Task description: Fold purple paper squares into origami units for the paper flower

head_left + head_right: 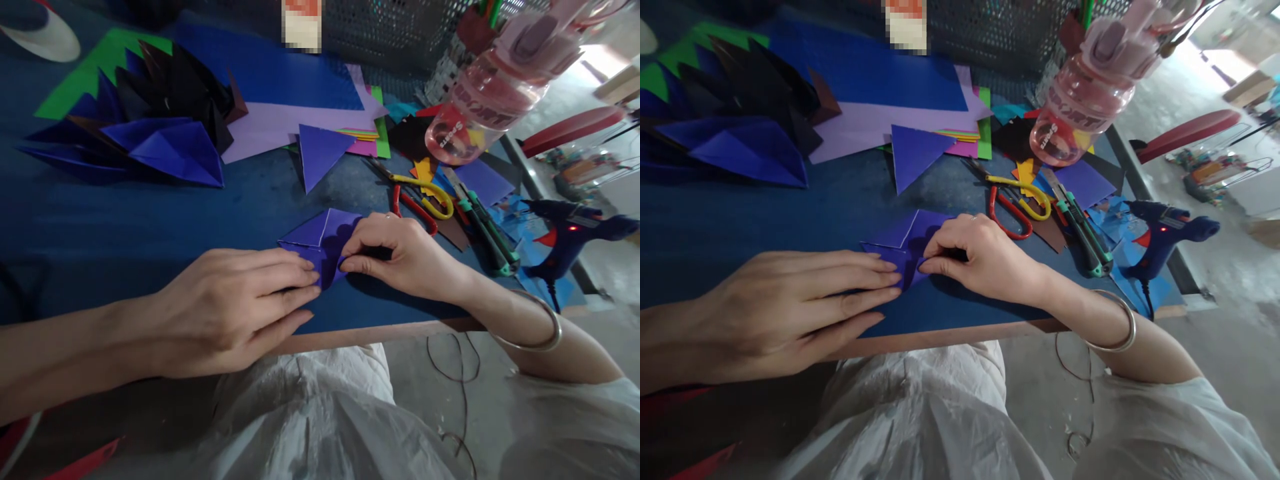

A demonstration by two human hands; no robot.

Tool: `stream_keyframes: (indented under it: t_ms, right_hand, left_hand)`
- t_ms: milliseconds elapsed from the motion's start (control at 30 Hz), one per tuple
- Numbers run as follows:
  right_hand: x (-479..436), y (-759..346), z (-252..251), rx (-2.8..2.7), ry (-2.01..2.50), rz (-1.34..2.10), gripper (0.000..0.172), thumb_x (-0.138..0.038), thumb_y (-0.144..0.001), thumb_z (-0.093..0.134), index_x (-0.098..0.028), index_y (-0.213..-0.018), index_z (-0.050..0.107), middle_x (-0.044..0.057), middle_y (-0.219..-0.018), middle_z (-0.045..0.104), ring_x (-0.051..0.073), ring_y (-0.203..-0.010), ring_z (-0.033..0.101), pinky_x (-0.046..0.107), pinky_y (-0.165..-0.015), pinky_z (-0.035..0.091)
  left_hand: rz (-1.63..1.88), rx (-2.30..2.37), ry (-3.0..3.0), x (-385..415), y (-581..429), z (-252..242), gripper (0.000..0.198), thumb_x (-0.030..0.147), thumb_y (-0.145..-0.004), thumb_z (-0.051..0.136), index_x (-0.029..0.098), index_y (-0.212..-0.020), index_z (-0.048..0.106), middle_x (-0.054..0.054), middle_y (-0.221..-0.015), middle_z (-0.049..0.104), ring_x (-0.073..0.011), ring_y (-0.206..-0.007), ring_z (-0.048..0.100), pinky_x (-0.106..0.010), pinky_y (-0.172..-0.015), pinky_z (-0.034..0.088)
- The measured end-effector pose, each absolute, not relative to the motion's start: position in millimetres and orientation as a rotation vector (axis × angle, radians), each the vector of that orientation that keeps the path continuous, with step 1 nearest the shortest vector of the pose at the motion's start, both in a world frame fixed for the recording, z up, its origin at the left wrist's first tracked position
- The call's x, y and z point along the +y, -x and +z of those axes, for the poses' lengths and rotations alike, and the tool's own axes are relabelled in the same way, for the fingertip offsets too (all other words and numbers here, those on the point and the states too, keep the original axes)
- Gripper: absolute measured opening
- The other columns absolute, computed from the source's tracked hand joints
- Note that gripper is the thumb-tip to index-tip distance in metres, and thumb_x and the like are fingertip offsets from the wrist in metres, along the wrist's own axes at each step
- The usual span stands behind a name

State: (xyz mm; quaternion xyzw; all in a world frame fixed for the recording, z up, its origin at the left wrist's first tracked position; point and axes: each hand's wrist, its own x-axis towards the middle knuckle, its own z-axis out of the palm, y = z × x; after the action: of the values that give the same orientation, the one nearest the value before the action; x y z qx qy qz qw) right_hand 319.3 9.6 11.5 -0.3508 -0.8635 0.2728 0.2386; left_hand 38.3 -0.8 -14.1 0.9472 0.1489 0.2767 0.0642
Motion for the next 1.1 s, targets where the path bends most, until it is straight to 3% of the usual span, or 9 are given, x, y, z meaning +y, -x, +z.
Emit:
stream_keyframes:
  t_ms: [167, 367, 767, 1100]
  right_hand:
    - [5, -310, 9, -2.319, 1.104, 0.666, 0.013, -0.025, -0.100, 0.076, -0.019, -0.089, 0.076, 0.000, -0.085, 0.078, 0.015, -0.080, 0.067, 0.029, -0.080, 0.046]
    - [5, -305, 7, -2.331, 1.143, 0.624, 0.010, -0.023, -0.097, 0.079, -0.018, -0.089, 0.076, 0.000, -0.082, 0.076, 0.015, -0.079, 0.064, 0.029, -0.079, 0.043]
    - [2, -305, 3, -2.319, 1.170, 0.585, 0.011, -0.024, -0.099, 0.075, -0.021, -0.089, 0.074, 0.000, -0.085, 0.074, 0.017, -0.082, 0.063, 0.033, -0.080, 0.038]
    - [3, -303, 1, -2.295, 1.162, 0.585, 0.009, -0.024, -0.100, 0.074, -0.021, -0.092, 0.075, -0.001, -0.083, 0.071, 0.016, -0.080, 0.063, 0.032, -0.079, 0.037]
  left_hand:
    - [0.860, 0.445, -2.858, -2, -38, -14, 0.021, 0.023, -0.105, 0.062, 0.018, -0.119, 0.078, -0.004, -0.120, 0.084, -0.0199, -0.113, 0.080, -0.029, -0.101, 0.067]
    - [0.842, 0.415, -2.898, -2, -39, -11, 0.022, 0.024, -0.106, 0.060, 0.015, -0.117, 0.078, -0.007, -0.121, 0.084, -0.0222, -0.111, 0.081, -0.033, -0.096, 0.070]
    - [0.856, 0.470, -2.720, 5, -38, -16, 0.022, 0.017, -0.106, 0.054, 0.022, -0.116, 0.073, -0.002, -0.117, 0.084, -0.0181, -0.109, 0.080, -0.030, -0.097, 0.068]
    - [0.730, 0.462, -2.793, 8, -42, -5, 0.019, 0.020, -0.108, 0.051, 0.026, -0.109, 0.069, -0.004, -0.112, 0.080, -0.0200, -0.101, 0.078, -0.029, -0.073, 0.064]
